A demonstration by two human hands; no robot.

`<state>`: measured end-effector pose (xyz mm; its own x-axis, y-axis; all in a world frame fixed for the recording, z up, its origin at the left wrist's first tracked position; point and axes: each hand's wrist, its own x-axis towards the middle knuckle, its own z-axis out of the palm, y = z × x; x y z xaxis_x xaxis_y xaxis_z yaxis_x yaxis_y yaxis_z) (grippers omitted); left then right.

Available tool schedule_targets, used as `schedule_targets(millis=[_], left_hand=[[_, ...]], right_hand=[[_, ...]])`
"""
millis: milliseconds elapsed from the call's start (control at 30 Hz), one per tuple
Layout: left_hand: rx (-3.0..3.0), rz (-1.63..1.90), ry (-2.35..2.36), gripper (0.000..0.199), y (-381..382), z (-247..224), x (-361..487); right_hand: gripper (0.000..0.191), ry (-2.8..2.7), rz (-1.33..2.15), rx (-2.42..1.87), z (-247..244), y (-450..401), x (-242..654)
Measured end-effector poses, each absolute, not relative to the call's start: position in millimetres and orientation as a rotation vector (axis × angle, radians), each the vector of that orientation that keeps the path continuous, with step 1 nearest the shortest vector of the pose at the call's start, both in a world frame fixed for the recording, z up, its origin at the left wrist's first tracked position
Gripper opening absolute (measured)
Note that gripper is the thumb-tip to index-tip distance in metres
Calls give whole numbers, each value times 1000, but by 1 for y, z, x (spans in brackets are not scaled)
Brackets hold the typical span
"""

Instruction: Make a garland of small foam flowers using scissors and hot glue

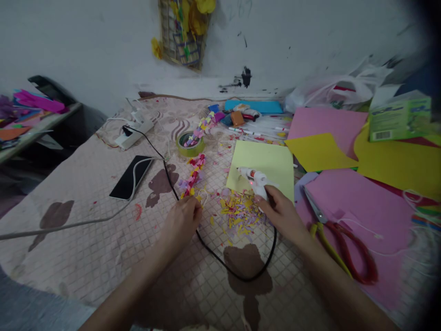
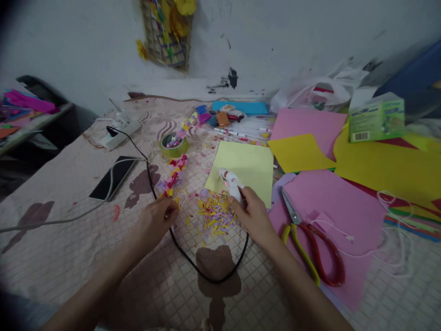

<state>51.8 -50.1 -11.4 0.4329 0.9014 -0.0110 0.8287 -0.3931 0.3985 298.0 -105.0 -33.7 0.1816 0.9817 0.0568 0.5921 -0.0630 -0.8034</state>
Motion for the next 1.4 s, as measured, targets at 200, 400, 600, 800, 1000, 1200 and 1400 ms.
schedule_targets(millis=[200,400,600,800,1000,1200,1400], left_hand=[[2434,209,1538,15,-54,-9,58],[2499,165,1561,15,-57,-9,61],[2513,129,1604,13,-58,-11,64],[2513,136,1589,11,-59,-7,63],[2379,235,1495,7,-61,-3,56],[2352,355,1472,15,-66,2,44],[2348,446,1531,12,-78,21,33]], right_hand=[[24,-1510,667,-1747,-33,-105,298],[23,-1522,652,-1758,-32,-105,299],[24,-1543,644,-1745,-31,-105,299],[24,-1527,666,-1755,-31,-105,299],[24,-1544,642,-1742,-33,-105,300],[25,-1526,659,-1738,-31,-105,299],[24,-1529,669,-1735,-33,-104,300]])
